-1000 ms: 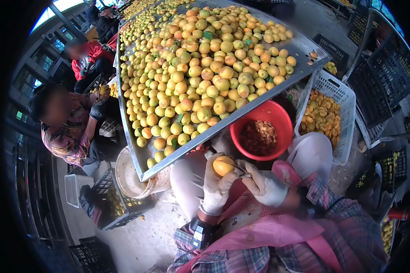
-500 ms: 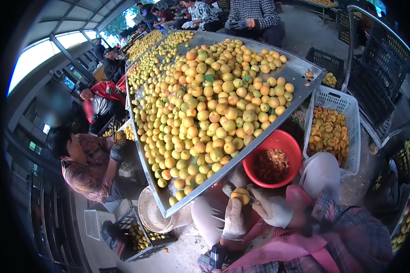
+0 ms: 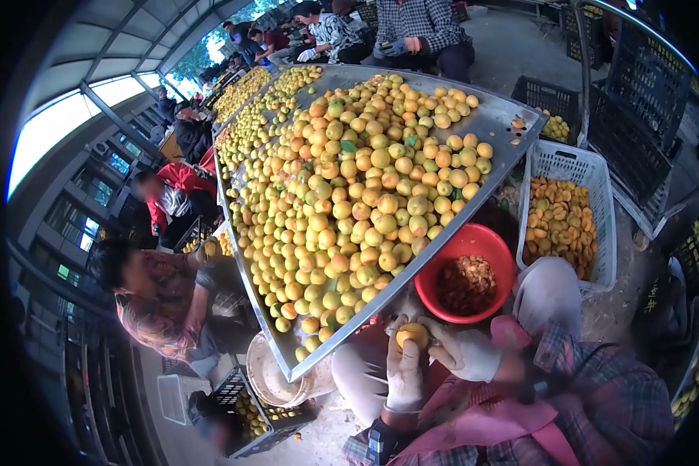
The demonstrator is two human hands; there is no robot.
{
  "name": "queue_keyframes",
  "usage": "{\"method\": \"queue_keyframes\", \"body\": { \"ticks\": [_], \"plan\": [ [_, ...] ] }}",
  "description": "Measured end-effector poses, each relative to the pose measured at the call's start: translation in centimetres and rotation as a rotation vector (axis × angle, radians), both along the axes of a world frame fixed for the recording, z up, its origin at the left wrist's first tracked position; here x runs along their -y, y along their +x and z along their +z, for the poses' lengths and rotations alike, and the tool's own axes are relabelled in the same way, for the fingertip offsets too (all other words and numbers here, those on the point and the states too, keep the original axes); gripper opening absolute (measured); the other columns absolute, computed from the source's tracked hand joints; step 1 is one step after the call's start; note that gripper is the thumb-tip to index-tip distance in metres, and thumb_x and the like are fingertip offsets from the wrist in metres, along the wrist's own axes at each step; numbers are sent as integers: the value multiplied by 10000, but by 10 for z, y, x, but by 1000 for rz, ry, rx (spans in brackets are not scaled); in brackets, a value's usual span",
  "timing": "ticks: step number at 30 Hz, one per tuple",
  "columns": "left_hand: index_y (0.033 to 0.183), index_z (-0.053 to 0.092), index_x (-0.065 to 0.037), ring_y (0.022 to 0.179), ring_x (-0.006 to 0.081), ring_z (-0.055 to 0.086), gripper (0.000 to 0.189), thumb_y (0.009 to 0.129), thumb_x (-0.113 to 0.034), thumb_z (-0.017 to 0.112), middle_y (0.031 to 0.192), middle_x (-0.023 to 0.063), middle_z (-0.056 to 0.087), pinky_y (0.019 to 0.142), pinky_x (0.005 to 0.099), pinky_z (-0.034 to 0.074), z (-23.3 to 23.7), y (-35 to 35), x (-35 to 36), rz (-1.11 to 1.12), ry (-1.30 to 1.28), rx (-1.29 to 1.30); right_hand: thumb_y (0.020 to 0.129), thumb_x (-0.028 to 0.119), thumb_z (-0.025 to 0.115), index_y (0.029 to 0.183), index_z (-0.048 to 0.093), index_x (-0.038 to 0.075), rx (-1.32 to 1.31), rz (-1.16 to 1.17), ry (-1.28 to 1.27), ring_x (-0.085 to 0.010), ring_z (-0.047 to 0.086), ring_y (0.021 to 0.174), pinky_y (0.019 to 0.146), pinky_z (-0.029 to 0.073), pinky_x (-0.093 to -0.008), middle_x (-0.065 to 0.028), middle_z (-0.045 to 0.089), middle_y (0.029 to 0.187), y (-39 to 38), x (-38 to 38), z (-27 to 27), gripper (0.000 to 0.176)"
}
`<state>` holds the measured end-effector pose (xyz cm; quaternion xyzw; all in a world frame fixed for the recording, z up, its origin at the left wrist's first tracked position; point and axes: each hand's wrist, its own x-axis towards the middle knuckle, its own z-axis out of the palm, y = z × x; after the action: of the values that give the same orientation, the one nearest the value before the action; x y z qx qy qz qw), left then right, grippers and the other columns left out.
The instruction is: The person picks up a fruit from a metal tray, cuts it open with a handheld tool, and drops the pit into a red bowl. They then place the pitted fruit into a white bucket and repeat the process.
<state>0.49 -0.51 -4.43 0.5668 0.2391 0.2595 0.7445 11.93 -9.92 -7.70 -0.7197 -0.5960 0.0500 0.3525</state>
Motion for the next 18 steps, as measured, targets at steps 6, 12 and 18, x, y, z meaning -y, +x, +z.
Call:
{"method": "queue_keyframes", "body": {
  "ticks": [6,12,18],
  "plan": [
    [1291,458,-42,1142,265,512,610,958,-552,425,1237,108,531,1011,395,401,-2,1,-5,-47,-696,146,960,332,480,1458,285,28,-108,-9,31,-278,503,403,512,424,-416,-102,494,481,-1,4,7,615],
    [1281,455,-16,767,170,586,606,948,-521,496,972,87,600,681,279,482,10,-2,-8,-73,-216,-23,959,314,480,1432,321,33,-82,-8,-19,-271,509,409,505,437,-414,-102,504,497,1,5,17,573],
    [1278,478,18,987,164,575,542,967,-422,536,1098,84,585,904,296,450,11,-6,-7,14,-151,-77,914,234,533,1368,374,28,-202,83,-270,-337,632,734,667,509,-417,-257,588,1036,1,-1,9,523]
  ]
}}
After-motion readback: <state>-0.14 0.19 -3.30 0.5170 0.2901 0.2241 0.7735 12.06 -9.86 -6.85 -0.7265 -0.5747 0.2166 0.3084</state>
